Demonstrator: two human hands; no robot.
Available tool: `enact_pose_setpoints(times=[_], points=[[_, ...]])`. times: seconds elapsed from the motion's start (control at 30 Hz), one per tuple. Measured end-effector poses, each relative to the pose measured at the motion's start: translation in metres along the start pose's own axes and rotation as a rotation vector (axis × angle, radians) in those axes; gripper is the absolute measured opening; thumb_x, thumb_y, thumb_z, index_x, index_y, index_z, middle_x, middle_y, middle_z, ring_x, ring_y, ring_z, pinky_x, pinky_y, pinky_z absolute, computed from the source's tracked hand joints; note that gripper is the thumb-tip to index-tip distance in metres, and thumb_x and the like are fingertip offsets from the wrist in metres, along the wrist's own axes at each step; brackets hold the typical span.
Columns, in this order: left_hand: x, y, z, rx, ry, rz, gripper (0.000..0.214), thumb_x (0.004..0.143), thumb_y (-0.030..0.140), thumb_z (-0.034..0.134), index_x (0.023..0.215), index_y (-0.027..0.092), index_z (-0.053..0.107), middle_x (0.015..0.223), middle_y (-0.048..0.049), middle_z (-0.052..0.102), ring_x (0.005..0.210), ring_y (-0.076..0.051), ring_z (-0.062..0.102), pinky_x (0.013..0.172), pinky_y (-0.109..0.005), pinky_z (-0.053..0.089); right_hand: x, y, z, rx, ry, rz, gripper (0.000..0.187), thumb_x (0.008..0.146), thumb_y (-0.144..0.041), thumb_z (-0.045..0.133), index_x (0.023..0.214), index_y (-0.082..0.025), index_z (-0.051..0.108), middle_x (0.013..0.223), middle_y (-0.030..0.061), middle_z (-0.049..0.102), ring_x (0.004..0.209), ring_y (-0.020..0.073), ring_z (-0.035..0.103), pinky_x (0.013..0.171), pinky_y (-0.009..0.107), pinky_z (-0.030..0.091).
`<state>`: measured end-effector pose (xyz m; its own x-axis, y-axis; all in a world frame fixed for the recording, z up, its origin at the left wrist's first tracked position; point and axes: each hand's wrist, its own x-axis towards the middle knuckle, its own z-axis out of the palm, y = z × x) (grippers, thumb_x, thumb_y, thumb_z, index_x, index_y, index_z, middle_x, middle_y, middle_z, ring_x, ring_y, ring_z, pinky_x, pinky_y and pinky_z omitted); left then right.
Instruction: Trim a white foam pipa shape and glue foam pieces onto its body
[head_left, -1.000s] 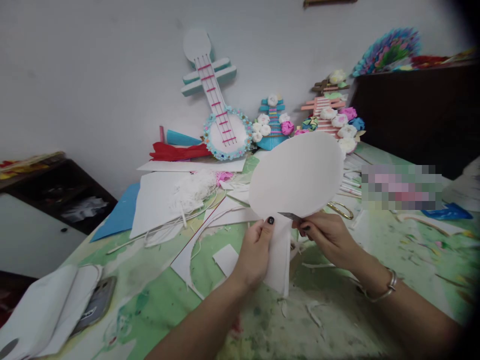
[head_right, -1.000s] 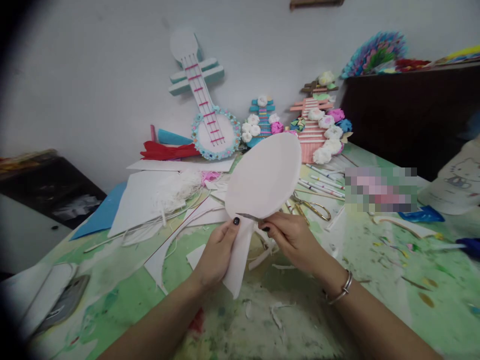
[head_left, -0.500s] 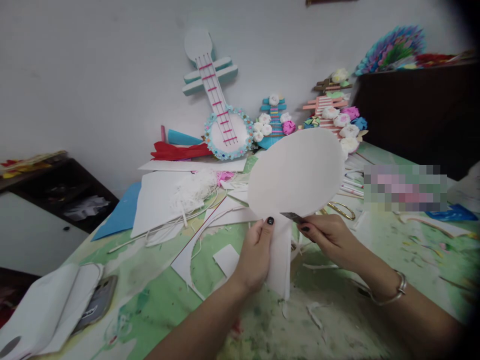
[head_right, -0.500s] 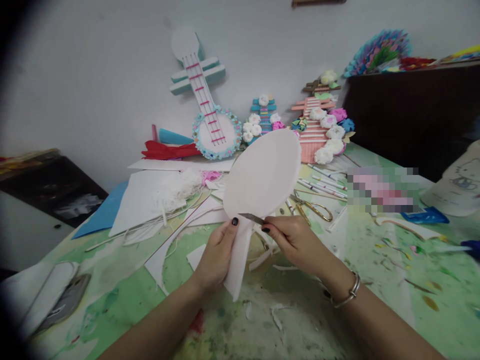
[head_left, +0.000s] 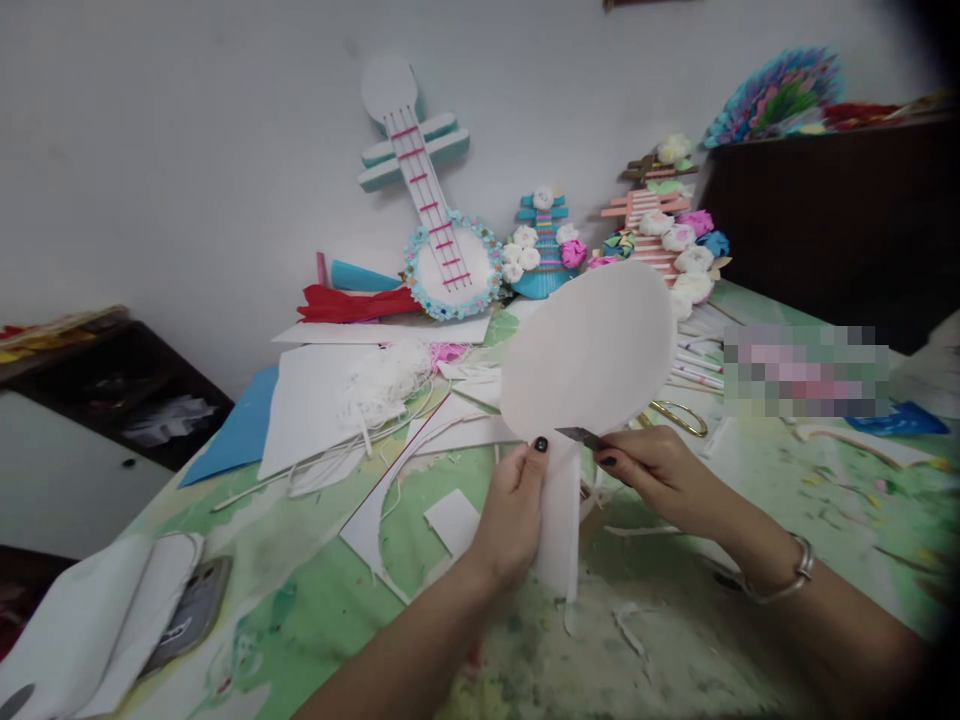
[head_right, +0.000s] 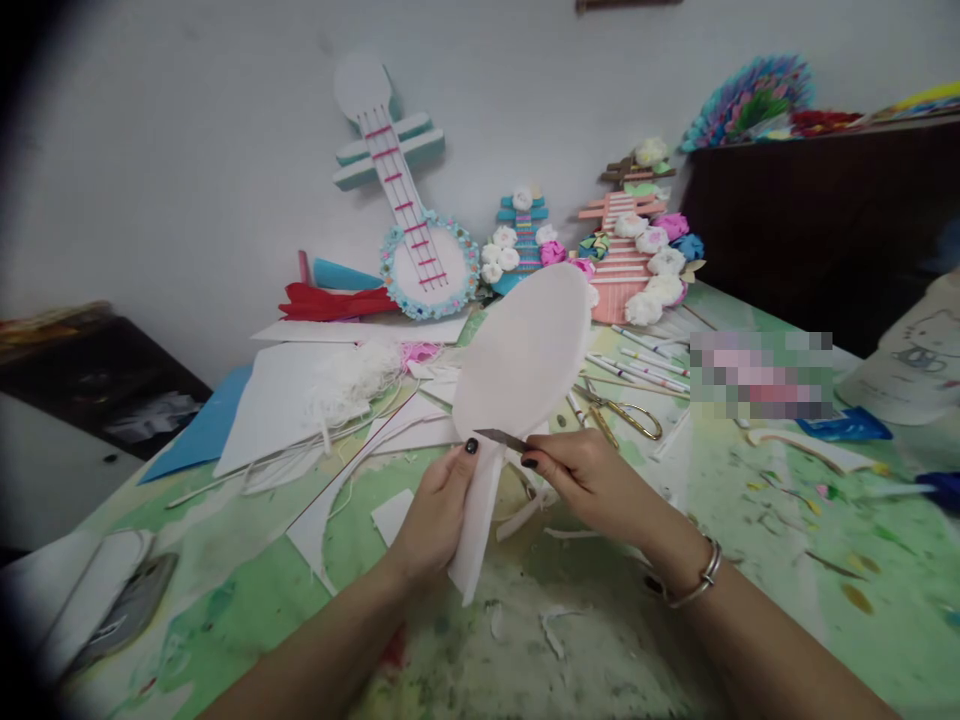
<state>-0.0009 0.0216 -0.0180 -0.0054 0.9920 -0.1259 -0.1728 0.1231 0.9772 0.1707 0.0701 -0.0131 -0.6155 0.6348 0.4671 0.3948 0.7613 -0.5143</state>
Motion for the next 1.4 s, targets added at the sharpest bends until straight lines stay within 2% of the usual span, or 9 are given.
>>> enact_pose_setpoints(times=[0.37, 0.53, 0.63, 0.77, 0.87, 1.0, 1.13, 1.3, 1.4], points=[[0.001, 0.000, -0.003, 0.028, -0.047, -0.043, 0.044, 0.080, 0.057, 0.049, 0.085, 0.015, 0.060, 0.069, -0.0019, 0.061, 0.059, -0.013, 0.052, 0.056, -0.022, 0.040, -0.004, 0.004, -0.003, 0.055, -0.049, 0.014, 0.035, 0.094, -0.028, 0.037, 0.060, -0.018, 0.037, 0.053, -0.0052, 0.033, 0.048, 0.0078, 0.032, 0.050, 0.024, 0.023], [0.002, 0.000, -0.006, 0.081, 0.010, 0.054, 0.042, 0.079, 0.056, 0.052, 0.081, 0.015, 0.062, 0.079, -0.0048, 0.063, 0.073, -0.015, 0.054, 0.068, -0.024, 0.043, -0.003, 0.001, -0.006, 0.061, -0.083, 0.002, 0.035, 0.094, -0.029, 0.036, 0.061, -0.018, 0.038, 0.054, -0.0043, 0.035, 0.049, 0.0083, 0.034, 0.051, 0.025, 0.023], [0.006, -0.002, -0.008, 0.061, 0.020, 0.040, 0.042, 0.080, 0.055, 0.050, 0.085, 0.015, 0.061, 0.081, -0.0054, 0.062, 0.075, -0.016, 0.054, 0.069, -0.024, 0.042, -0.003, 0.001, -0.007, 0.011, -0.063, -0.006, 0.034, 0.094, -0.029, 0.035, 0.062, -0.018, 0.040, 0.055, -0.0035, 0.037, 0.050, 0.0088, 0.036, 0.052, 0.025, 0.024], [0.014, -0.007, -0.014, 0.044, 0.091, 0.078, 0.041, 0.081, 0.056, 0.048, 0.087, 0.016, 0.058, 0.081, -0.0047, 0.062, 0.073, -0.015, 0.055, 0.067, -0.024, 0.042, -0.004, 0.001, -0.004, 0.039, 0.027, 0.022, 0.034, 0.094, -0.031, 0.034, 0.064, -0.019, 0.041, 0.054, -0.0045, 0.034, 0.048, 0.0085, 0.034, 0.051, 0.024, 0.025], [0.020, -0.009, -0.019, 0.023, 0.124, 0.191, 0.031, 0.081, 0.048, 0.054, 0.092, 0.018, 0.056, 0.094, -0.0048, 0.064, 0.087, -0.016, 0.057, 0.078, -0.025, 0.043, -0.004, 0.002, -0.002, 0.033, 0.128, 0.090, 0.032, 0.093, -0.034, 0.039, 0.065, -0.019, 0.044, 0.053, -0.0040, 0.037, 0.049, 0.0092, 0.035, 0.050, 0.024, 0.026], [0.028, -0.007, -0.024, -0.072, 0.049, 0.265, 0.029, 0.078, 0.032, 0.062, 0.103, 0.020, 0.052, 0.111, -0.0068, 0.061, 0.101, -0.017, 0.056, 0.087, -0.028, 0.043, -0.004, 0.004, 0.000, -0.033, 0.260, 0.168, 0.024, 0.085, -0.035, 0.053, 0.068, -0.018, 0.052, 0.058, -0.0018, 0.048, 0.053, 0.0106, 0.041, 0.051, 0.023, 0.031], [0.041, -0.007, -0.032, -0.080, 0.025, 0.294, 0.035, 0.076, 0.026, 0.064, 0.108, 0.019, 0.051, 0.110, -0.0070, 0.062, 0.097, -0.017, 0.057, 0.087, -0.029, 0.044, -0.004, 0.008, 0.000, -0.074, 0.416, 0.246, 0.020, 0.082, -0.035, 0.057, 0.071, -0.019, 0.055, 0.057, -0.0014, 0.052, 0.052, 0.0113, 0.046, 0.051, 0.024, 0.034], [0.048, -0.007, -0.037, -0.139, 0.059, 0.324, 0.027, 0.076, 0.025, 0.063, 0.100, 0.019, 0.053, 0.105, -0.0049, 0.062, 0.092, -0.014, 0.058, 0.086, -0.028, 0.044, -0.004, 0.009, 0.002, -0.143, 0.399, 0.193, 0.017, 0.083, -0.035, 0.055, 0.078, -0.019, 0.058, 0.064, 0.0007, 0.058, 0.057, 0.0134, 0.051, 0.053, 0.025, 0.037], [0.047, -0.006, -0.036, -0.179, 0.076, 0.333, 0.022, 0.076, 0.025, 0.063, 0.096, 0.019, 0.053, 0.103, -0.0045, 0.062, 0.095, -0.014, 0.057, 0.088, -0.028, 0.043, -0.005, 0.005, 0.002, -0.114, 0.357, 0.187, 0.024, 0.089, -0.037, 0.047, 0.079, -0.018, 0.059, 0.062, 0.0004, 0.055, 0.056, 0.0131, 0.050, 0.053, 0.025, 0.036]])
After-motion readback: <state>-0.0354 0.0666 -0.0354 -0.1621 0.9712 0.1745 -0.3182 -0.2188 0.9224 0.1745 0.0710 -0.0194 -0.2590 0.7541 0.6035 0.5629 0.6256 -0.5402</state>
